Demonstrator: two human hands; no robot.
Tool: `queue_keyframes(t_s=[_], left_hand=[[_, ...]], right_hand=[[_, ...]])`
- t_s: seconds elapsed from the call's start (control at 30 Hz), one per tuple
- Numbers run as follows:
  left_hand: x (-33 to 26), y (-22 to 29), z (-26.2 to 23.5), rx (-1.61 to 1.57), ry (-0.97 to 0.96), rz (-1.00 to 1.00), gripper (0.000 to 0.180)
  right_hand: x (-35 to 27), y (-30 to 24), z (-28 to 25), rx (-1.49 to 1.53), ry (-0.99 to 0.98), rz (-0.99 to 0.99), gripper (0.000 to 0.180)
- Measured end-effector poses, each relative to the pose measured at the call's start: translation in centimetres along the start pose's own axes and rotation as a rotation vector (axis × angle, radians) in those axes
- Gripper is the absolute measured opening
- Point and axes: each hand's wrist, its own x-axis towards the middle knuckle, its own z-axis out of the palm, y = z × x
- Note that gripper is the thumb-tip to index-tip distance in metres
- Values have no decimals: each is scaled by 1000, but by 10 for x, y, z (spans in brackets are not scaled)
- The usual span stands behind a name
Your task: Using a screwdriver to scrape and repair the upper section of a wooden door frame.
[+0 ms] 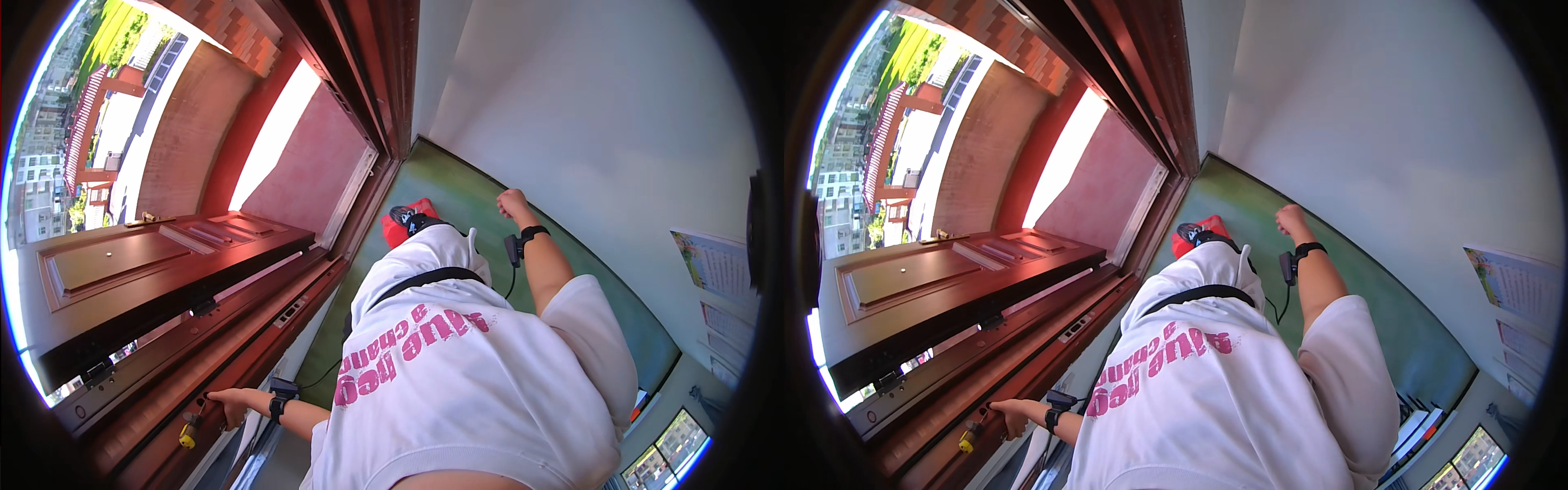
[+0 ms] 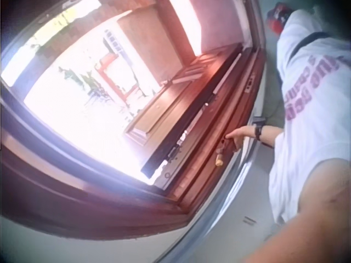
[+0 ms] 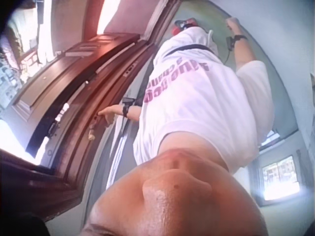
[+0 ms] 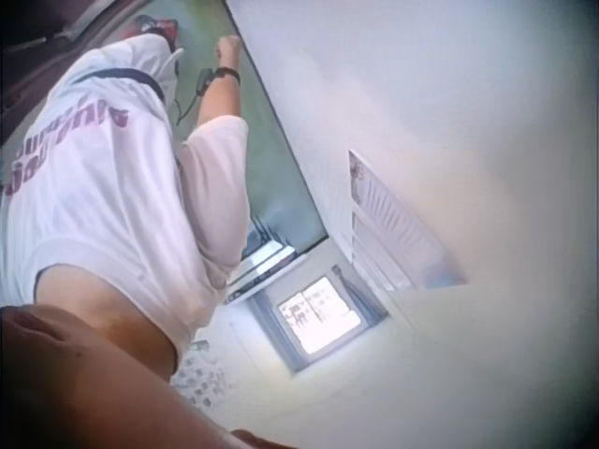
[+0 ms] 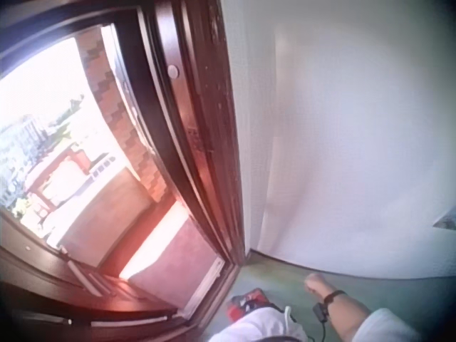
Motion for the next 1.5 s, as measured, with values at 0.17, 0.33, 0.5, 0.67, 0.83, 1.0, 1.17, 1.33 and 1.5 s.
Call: queue_keyframes(t_s=[0.17,0.33,0.5,0.67,0.83,1.0,1.17,1.33,1.5], left_hand=[[-1,-1,-6,36,-10,-27,119],[8,-9,-11,45,-18,-1,119],[9,-12,-1,73,-21,22,118],[-4,-6,16,81,-29,5,117],[-5,-10,20,100,17,-23,115],[-3,-34,18,170,122,150,108],[-13,-13,2,83,56,142,101],[-8,-17,-5,27,115,138,99],[-21,17,-17,-76,65,123,98]], right_hand=[[14,4,18,5,-29,-6,12],[13,-2,28,-53,-24,-64,12],[19,-36,28,-57,-64,-173,14],[-10,-157,25,-9,-200,-470,16],[-29,-255,63,-278,-221,-693,21],[-62,-291,88,-603,-134,-715,41],[-135,-336,80,-335,-186,-1146,19],[-309,-413,49,-152,-212,-1685,14],[-458,-462,6,167,-51,-2273,16]])
